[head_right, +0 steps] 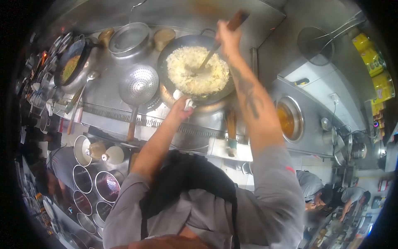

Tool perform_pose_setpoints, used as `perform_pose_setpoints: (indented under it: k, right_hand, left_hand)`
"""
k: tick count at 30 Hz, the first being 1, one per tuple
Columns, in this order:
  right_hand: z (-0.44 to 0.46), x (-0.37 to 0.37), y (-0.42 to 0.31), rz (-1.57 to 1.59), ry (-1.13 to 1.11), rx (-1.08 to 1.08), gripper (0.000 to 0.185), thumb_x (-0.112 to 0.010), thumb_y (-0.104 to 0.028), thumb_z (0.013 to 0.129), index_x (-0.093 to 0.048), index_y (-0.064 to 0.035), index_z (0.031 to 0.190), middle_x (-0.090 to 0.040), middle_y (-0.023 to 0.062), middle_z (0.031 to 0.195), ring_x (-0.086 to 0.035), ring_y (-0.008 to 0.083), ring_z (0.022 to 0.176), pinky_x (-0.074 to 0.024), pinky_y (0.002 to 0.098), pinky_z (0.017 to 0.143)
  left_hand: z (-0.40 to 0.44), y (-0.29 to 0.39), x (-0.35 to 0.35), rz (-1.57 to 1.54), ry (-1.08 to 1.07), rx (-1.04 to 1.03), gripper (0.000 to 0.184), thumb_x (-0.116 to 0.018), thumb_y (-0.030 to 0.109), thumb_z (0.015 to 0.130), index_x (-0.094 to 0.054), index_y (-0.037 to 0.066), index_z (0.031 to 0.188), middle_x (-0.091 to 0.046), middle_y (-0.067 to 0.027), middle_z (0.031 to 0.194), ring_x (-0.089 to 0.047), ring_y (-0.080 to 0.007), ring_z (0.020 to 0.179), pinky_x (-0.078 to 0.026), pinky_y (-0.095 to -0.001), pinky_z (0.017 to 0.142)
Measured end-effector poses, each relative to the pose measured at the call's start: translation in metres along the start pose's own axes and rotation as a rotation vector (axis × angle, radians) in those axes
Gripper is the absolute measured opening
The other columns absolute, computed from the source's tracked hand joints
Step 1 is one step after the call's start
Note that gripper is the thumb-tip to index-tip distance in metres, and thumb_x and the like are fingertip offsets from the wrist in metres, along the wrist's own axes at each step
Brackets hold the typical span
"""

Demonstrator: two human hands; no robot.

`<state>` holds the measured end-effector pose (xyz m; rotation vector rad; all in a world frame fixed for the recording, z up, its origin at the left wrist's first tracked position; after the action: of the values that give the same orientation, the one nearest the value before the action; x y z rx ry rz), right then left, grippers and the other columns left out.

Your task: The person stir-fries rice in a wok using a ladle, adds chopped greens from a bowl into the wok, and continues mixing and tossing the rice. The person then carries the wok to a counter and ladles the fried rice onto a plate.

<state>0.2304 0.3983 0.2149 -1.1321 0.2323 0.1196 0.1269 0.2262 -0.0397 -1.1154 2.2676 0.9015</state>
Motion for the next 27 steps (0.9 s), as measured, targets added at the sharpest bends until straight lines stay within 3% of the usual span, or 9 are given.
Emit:
perform_pose_setpoints:
  k: [4,8,11,12,16,19,22,25,27]
  right_hand:
    - [0.002,-0.034,-0.088,0.170,-0.088,0.098,0.017,-0.063,-0.010,0.086,-0.049,-0.0055,0.077,-0.046,0.0002,0.057,-0.044,0.0102,0.044,-0.0369,0.0276,0.043]
    - [0.002,-0.055,0.018,-0.212,-0.356,0.120,0.017,-0.062,-0.013,0.088,-0.050,-0.0047,0.079,-0.045,-0.0013,0.054,-0.041,0.0093,0.041,-0.0349,0.0266,0.041]
    - [0.013,-0.096,-0.042,-0.485,-0.294,0.167,0.016,-0.061,-0.014,0.088,-0.052,-0.0045,0.079,-0.045,-0.0025,0.053,-0.040,0.0088,0.039,-0.0323,0.0250,0.039]
    - [0.027,-0.092,-0.044,-0.297,-0.354,0.245,0.017,-0.060,-0.012,0.088,-0.052,-0.0057,0.076,-0.046,-0.0031,0.053,-0.038,0.0083,0.037,-0.0304,0.0237,0.037]
    - [0.008,-0.099,0.023,-0.070,-0.487,-0.049,0.022,-0.061,-0.011,0.086,-0.048,-0.0102,0.069,-0.046,-0.0001,0.055,-0.042,0.0075,0.045,-0.0307,0.0245,0.038]
    - [0.008,-0.124,-0.010,-0.132,-0.657,-0.179,0.023,-0.063,-0.009,0.084,-0.046,-0.0103,0.069,-0.045,-0.0016,0.056,-0.039,0.0089,0.042,-0.0294,0.0250,0.037]
    - [-0.042,-0.107,-0.041,-0.169,-0.530,-0.127,0.021,-0.064,-0.011,0.083,-0.048,-0.0097,0.069,-0.047,-0.0017,0.056,-0.041,0.0082,0.042,-0.0304,0.0242,0.038]
    - [-0.005,-0.081,0.058,-0.338,-0.471,0.211,0.015,-0.064,-0.013,0.084,-0.054,-0.0074,0.073,-0.052,-0.0004,0.059,-0.048,0.0083,0.045,-0.0368,0.0236,0.041]
    - [0.026,-0.081,0.038,-0.414,-0.317,-0.017,0.015,-0.062,-0.012,0.085,-0.054,-0.0069,0.073,-0.051,0.0001,0.059,-0.048,0.0096,0.046,-0.0383,0.0257,0.041]
  left_hand:
    - [-0.008,0.005,-0.007,-0.009,0.066,0.007,0.013,-0.058,0.019,0.086,-0.051,0.014,0.096,-0.055,-0.0037,0.074,-0.054,-0.0167,0.063,-0.039,-0.0263,0.042]
    - [-0.002,-0.002,-0.001,0.020,0.118,0.036,0.011,-0.056,0.020,0.088,-0.053,0.015,0.096,-0.056,-0.0035,0.075,-0.053,-0.0170,0.065,-0.041,-0.0288,0.044]
    - [0.004,0.003,-0.003,0.025,0.102,0.002,0.009,-0.055,0.021,0.089,-0.053,0.015,0.095,-0.056,-0.0034,0.076,-0.053,-0.0171,0.066,-0.042,-0.0284,0.044]
    - [0.004,0.001,-0.002,0.014,0.097,-0.009,0.009,-0.055,0.021,0.089,-0.054,0.015,0.095,-0.056,-0.0034,0.076,-0.053,-0.0171,0.066,-0.042,-0.0281,0.044]
    - [-0.002,-0.005,0.000,0.020,0.054,-0.005,0.015,-0.060,0.019,0.084,-0.056,0.012,0.097,-0.055,-0.0042,0.086,-0.051,-0.0165,0.078,-0.043,-0.0285,0.054]
    - [0.001,0.000,0.002,0.045,0.057,-0.004,0.015,-0.060,0.019,0.084,-0.056,0.012,0.096,-0.056,-0.0044,0.087,-0.051,-0.0166,0.078,-0.042,-0.0279,0.052]
    - [0.006,-0.001,0.001,0.018,0.067,-0.005,0.015,-0.061,0.020,0.084,-0.056,0.011,0.096,-0.056,-0.0044,0.087,-0.051,-0.0167,0.077,-0.041,-0.0276,0.050]
    - [0.006,0.002,-0.003,0.032,0.088,-0.007,0.014,-0.059,0.019,0.084,-0.055,0.011,0.095,-0.056,-0.0044,0.083,-0.052,-0.0167,0.072,-0.040,-0.0276,0.047]
    - [0.004,0.001,-0.004,0.004,0.083,-0.016,0.012,-0.057,0.018,0.086,-0.052,0.012,0.094,-0.056,-0.0046,0.076,-0.053,-0.0166,0.062,-0.038,-0.0278,0.041]
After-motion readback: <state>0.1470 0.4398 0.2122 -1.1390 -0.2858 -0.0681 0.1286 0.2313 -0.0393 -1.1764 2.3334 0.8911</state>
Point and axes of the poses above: each hand's wrist, its own z-axis towards the middle knuckle, its own x-axis out of the back of the hand, y = z × x, the point moved 2 cm from there along z, towards the middle knuckle
